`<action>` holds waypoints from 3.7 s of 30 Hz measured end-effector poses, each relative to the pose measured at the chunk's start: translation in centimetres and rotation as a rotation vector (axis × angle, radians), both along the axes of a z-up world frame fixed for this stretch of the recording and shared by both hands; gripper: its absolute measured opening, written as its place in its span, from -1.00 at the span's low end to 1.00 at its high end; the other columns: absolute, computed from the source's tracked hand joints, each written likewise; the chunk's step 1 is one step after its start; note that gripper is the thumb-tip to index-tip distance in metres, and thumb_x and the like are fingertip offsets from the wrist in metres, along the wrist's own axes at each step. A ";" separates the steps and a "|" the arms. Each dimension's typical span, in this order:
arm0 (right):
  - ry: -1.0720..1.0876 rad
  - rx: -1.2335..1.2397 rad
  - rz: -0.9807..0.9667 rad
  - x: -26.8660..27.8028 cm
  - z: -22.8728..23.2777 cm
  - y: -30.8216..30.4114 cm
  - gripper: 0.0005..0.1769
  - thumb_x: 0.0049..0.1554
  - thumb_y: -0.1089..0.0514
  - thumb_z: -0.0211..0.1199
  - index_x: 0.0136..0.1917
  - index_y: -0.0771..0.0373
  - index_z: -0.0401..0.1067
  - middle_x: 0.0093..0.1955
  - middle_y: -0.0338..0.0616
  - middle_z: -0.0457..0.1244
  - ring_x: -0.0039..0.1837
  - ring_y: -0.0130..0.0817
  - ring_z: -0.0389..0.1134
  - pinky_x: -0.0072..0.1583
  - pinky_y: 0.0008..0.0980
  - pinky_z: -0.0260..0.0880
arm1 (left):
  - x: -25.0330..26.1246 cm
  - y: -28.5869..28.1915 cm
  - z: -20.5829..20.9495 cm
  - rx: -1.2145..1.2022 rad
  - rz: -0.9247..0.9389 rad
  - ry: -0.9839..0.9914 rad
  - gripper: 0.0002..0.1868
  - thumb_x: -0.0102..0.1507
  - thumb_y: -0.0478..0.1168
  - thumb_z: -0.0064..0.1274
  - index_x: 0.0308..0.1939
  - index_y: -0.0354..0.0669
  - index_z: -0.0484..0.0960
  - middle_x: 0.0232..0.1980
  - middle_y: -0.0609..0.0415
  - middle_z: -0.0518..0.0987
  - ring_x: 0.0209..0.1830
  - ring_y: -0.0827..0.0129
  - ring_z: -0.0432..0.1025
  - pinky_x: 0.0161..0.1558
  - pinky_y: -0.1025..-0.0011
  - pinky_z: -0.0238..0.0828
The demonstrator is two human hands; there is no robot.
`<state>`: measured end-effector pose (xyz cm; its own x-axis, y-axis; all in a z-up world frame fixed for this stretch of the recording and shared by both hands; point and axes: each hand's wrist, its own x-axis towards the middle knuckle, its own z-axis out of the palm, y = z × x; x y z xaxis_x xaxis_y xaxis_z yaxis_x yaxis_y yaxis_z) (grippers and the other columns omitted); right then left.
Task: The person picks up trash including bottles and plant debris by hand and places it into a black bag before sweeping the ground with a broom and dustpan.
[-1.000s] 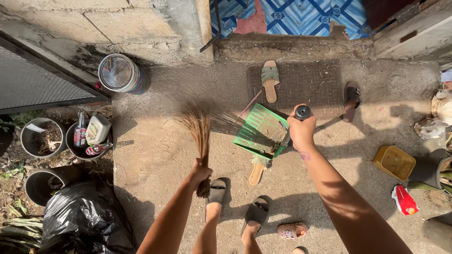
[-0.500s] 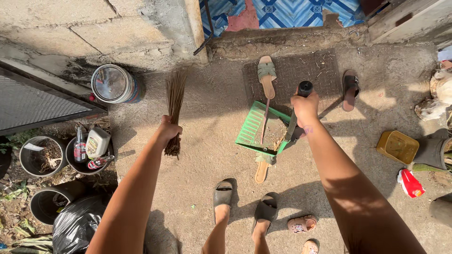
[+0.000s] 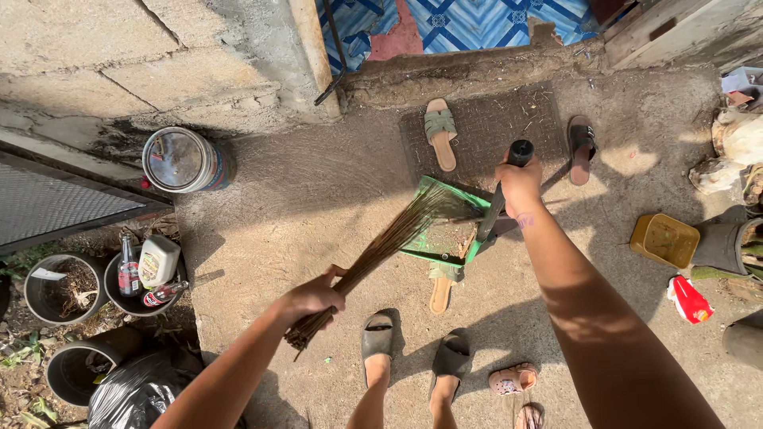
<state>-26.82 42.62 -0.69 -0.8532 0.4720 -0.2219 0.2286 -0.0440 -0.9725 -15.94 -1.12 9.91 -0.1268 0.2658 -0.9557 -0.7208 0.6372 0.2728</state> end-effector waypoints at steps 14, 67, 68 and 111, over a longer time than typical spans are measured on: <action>-0.092 0.080 -0.023 -0.8 0.1 -0.5 -0.72 -0.12 0.50 0.22 -0.20 0.20 0.34 -0.27 -0.32 0.19 -0.24 -0.47 0.19 -0.18 -0.40 0.16 | -9.1 7.6 -9.8 -0.146 -0.527 0.383 -0.12 0.12 -0.43 0.11 0.49 -0.04 0.09 -0.07 -0.09 0.53 -0.22 0.28 0.41 -0.19 0.18 0.37; -0.171 -0.122 -0.711 35.2 0.9 30.1 -0.66 0.06 0.45 0.24 -0.03 0.07 0.27 0.14 -0.19 0.30 0.11 -0.27 0.35 -0.02 -0.19 0.36 | 2.0 33.0 -19.7 -0.187 -0.843 0.729 -0.19 0.26 -0.28 0.03 0.53 0.01 -0.02 0.16 -0.31 0.56 0.12 -0.07 0.52 0.06 0.07 0.50; -0.196 -0.150 -0.784 36.1 1.0 30.8 -0.68 0.08 0.43 0.23 -0.03 0.07 0.28 0.12 -0.19 0.29 0.12 -0.28 0.37 -0.02 -0.17 0.40 | 4.2 34.2 -19.5 -0.144 -0.800 0.739 -0.29 0.25 -0.30 0.03 0.46 0.02 0.15 0.15 -0.26 0.61 0.12 -0.06 0.53 0.05 0.03 0.50; 0.498 -0.541 -0.598 27.2 9.4 33.8 -0.46 0.05 0.58 0.11 0.09 -0.04 0.26 0.05 -0.09 0.31 0.12 -0.19 0.36 0.10 -0.20 0.49 | 24.8 21.8 -11.3 -0.011 0.019 0.402 -0.17 0.14 -0.32 0.15 0.44 0.07 0.13 -0.30 -0.14 0.58 -0.47 0.20 0.51 -0.54 0.31 0.40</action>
